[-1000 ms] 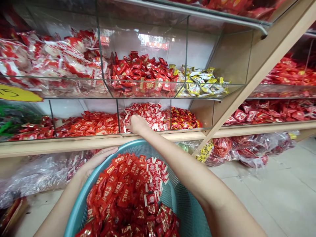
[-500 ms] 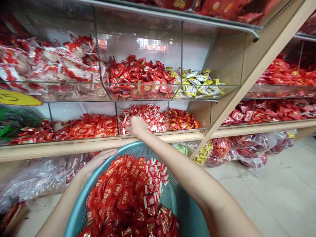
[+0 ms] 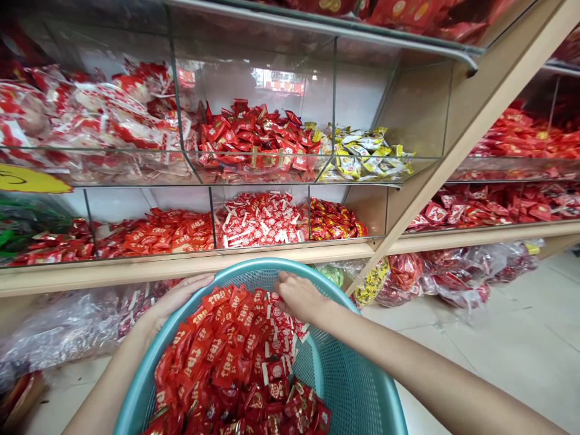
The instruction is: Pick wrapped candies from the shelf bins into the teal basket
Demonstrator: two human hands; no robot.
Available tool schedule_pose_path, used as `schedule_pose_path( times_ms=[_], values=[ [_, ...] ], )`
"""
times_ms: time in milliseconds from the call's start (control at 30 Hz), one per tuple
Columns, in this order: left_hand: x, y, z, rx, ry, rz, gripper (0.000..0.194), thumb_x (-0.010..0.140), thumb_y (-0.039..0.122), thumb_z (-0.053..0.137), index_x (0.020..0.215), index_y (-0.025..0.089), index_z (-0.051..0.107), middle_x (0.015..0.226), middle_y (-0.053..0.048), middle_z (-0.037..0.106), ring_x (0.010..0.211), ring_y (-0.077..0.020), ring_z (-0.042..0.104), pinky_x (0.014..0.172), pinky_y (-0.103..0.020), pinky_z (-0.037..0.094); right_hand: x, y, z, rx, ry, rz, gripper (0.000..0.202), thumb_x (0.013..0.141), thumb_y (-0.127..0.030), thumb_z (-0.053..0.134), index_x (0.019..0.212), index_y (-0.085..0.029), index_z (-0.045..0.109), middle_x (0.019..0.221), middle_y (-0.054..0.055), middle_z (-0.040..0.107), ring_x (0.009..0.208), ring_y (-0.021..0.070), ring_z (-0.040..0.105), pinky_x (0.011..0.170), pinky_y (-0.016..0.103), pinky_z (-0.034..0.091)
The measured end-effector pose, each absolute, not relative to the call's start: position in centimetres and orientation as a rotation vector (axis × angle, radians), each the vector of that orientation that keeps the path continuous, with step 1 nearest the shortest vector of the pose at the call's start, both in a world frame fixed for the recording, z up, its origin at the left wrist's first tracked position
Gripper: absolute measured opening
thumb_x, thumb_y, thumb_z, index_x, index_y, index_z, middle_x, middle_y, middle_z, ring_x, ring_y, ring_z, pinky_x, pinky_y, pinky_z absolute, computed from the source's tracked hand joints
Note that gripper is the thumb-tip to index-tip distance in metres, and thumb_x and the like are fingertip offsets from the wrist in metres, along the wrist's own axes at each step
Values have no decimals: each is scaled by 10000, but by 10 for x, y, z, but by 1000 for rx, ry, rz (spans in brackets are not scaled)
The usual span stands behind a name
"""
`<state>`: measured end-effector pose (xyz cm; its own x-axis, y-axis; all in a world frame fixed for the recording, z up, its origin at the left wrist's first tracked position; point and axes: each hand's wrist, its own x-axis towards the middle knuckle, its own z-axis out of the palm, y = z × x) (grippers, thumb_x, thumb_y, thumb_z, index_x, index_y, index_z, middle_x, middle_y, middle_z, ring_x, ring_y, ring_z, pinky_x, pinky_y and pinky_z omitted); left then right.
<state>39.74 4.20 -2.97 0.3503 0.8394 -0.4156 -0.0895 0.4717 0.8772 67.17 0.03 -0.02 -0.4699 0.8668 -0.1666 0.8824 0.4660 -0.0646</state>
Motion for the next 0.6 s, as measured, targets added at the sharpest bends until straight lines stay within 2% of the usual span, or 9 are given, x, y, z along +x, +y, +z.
schedule_pose_path(
  times_ms=[100,200,333,500,600],
  values=[
    [398,41,-29,861,1036,708,397,704,356,724,1063,187,698,910,-67,765,739,-210,710,727,-307,532,667,7,-12,1553,2531,-84,171,836,-229,540,961,-166,638,1057,117,605,885,234,633,668,300,448],
    [398,41,-30,845,1022,707,373,715,342,718,1053,183,702,918,-69,763,742,-208,710,738,-307,531,662,12,-15,1589,2480,-98,179,855,-213,508,981,-178,631,1014,119,642,872,234,648,674,304,451],
    [397,42,-30,849,1032,705,361,711,343,721,1035,183,710,905,-65,765,731,-204,709,721,-296,531,659,15,-11,1633,2430,-165,219,845,-314,566,1016,-186,614,968,129,672,891,262,644,664,318,435],
    [398,43,-30,857,1044,711,342,721,336,714,1024,177,714,859,-59,769,678,-178,703,662,-260,525,643,18,28,1673,2648,-141,231,854,-395,547,940,-199,634,875,92,677,795,220,629,612,291,371],
    [398,42,-30,851,1036,724,347,718,326,719,1030,174,711,870,-58,769,702,-182,705,706,-270,525,624,33,58,1783,2847,-116,208,875,-345,488,851,-203,639,792,52,661,727,180,596,589,273,337]
  ],
)
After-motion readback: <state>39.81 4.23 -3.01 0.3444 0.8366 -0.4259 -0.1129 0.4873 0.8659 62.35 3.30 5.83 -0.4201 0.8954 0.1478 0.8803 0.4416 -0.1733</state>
